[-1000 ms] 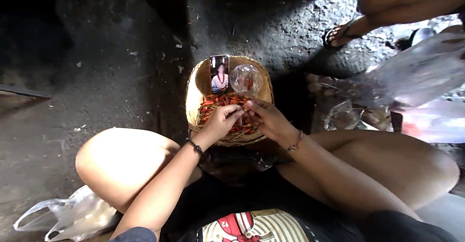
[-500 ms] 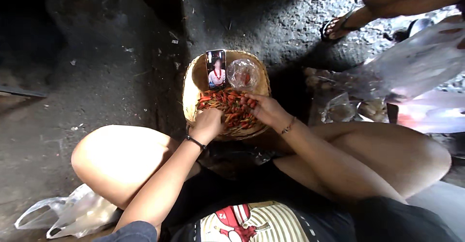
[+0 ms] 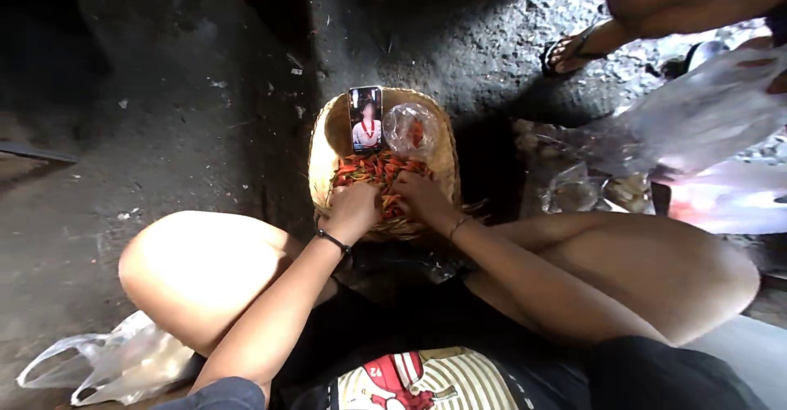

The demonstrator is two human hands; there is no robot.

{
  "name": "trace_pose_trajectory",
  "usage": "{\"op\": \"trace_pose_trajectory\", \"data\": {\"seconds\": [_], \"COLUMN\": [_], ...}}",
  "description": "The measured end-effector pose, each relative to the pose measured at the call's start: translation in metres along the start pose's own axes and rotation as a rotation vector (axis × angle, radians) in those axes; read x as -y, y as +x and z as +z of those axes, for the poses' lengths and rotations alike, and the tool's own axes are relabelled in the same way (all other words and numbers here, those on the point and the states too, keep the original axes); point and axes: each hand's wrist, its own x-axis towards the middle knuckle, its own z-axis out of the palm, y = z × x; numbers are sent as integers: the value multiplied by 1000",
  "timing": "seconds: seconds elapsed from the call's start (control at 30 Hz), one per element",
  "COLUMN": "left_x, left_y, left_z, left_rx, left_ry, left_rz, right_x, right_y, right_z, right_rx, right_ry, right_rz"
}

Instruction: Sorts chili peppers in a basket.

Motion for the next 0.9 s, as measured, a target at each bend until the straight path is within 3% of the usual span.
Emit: {"op": "trace_pose_trajectory", "data": {"seconds": [0.23,0.63,0.77,0.9], "left_x": [-1,0,2,4], "left_y": [1,2,6,4], "left_z": [-5,0,4,0], "left_rx": [-36,-146,-206,-213], "left_ry": [-66,-135,-167,-185], "left_rz": [30,95,138,130], "right_x": [6,1,16,25], "right_y": [4,-1,-2,-9], "right_z": [-2,-3,-22,-35], "right_rx": [135,168,111,-57], "right_ry": [-95,-158,48,337], "right_rz": [234,171,145,114]}}
